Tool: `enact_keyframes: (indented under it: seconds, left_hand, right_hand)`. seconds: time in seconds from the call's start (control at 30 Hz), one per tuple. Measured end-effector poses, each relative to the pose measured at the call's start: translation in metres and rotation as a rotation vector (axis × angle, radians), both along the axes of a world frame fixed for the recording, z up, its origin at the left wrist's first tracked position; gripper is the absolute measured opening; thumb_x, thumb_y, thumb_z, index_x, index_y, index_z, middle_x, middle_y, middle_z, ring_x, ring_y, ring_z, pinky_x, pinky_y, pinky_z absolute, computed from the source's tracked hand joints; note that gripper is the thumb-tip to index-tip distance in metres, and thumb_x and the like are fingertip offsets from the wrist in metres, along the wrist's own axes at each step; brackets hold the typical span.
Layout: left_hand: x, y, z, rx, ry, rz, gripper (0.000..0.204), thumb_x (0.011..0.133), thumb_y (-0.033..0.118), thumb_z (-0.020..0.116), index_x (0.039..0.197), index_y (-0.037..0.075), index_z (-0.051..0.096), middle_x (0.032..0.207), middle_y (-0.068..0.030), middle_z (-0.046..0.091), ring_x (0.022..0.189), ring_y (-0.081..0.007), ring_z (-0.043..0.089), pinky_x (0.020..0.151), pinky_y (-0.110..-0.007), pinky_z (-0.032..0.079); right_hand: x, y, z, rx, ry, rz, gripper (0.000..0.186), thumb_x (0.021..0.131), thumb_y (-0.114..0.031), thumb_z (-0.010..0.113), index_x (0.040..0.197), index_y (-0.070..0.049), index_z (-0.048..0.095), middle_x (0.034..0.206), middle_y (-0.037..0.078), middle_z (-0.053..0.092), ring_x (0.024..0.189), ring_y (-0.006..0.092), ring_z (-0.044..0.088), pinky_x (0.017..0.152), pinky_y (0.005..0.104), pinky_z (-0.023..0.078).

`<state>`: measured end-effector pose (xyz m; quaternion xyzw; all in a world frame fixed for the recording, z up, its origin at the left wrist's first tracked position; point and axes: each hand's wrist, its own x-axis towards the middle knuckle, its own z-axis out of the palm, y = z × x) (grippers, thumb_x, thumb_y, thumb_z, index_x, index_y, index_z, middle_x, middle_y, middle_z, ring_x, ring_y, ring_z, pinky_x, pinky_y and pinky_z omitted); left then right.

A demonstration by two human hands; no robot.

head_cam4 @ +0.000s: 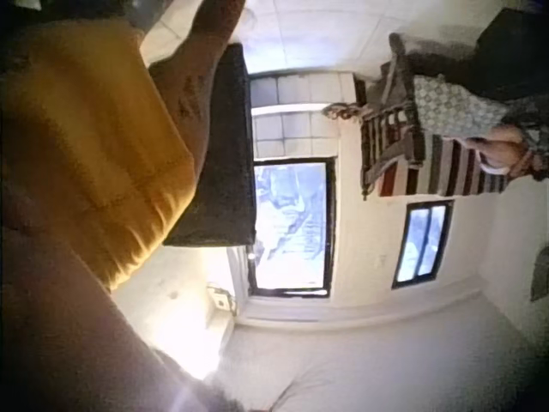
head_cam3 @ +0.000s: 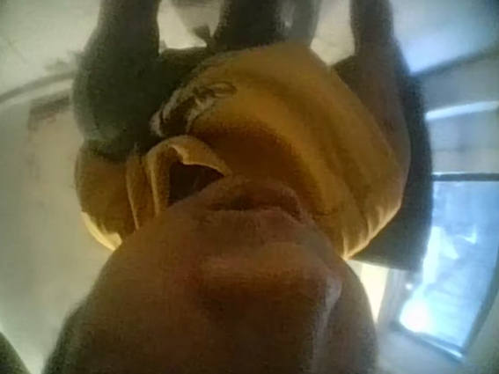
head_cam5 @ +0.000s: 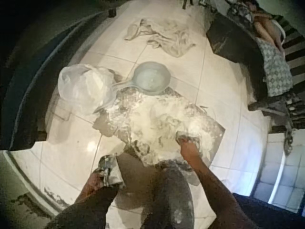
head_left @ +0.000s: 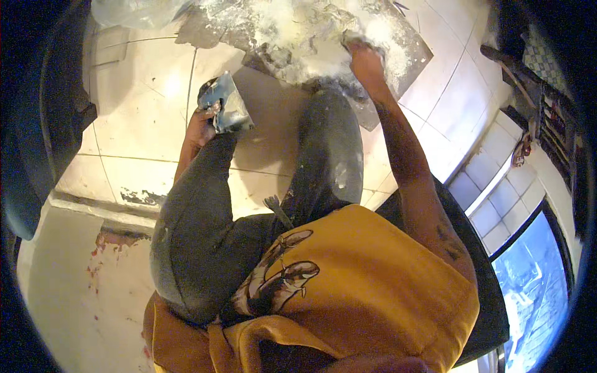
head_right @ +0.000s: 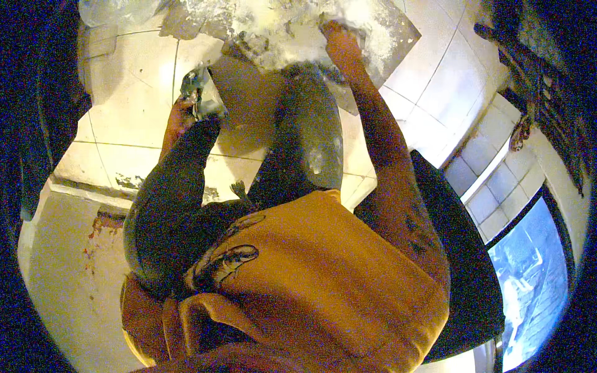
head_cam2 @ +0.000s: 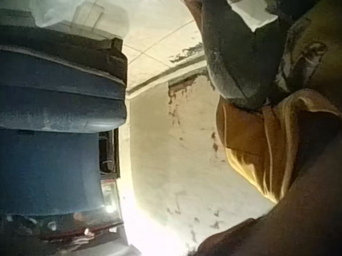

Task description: The person applies plaster to a wall using putty knives, mixes plaster on the floor, and applies the plaster onto the ceiling using the putty knives.

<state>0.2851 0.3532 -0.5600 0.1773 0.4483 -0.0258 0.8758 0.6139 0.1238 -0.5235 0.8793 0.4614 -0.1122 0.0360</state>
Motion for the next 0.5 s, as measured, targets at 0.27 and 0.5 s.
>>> enact_keyframes:
  seconds: [0.27,0.5]
  left_hand:
    - [0.018,-0.009,0.008,-0.045,-0.059,-0.043,0.031,0.070,0.005,0.056,0.100,0.005,0.051,0.091,-0.0060,0.056,0.083,-0.0192,0.054,0.077,-0.035,0.045]
    - [-0.016,0.009,-0.027,0.055,-0.105,-0.058,0.033,0.072,0.005,0.055,0.104,0.004,0.048,0.097,-0.0089,0.055,0.087,-0.0189,0.054,0.074,-0.030,0.046]
  right_hand:
    - [0.044,-0.005,0.007,0.157,0.032,0.000,0.039,0.060,0.002,0.048,0.098,-0.006,0.054,0.094,0.011,0.057,0.078,0.0300,0.056,0.068,0.0359,0.046]
    - [-0.002,-0.005,-0.009,-0.014,0.101,0.132,0.041,0.062,0.003,0.044,0.101,-0.006,0.053,0.101,0.012,0.055,0.090,0.0287,0.053,0.078,0.0359,0.043]
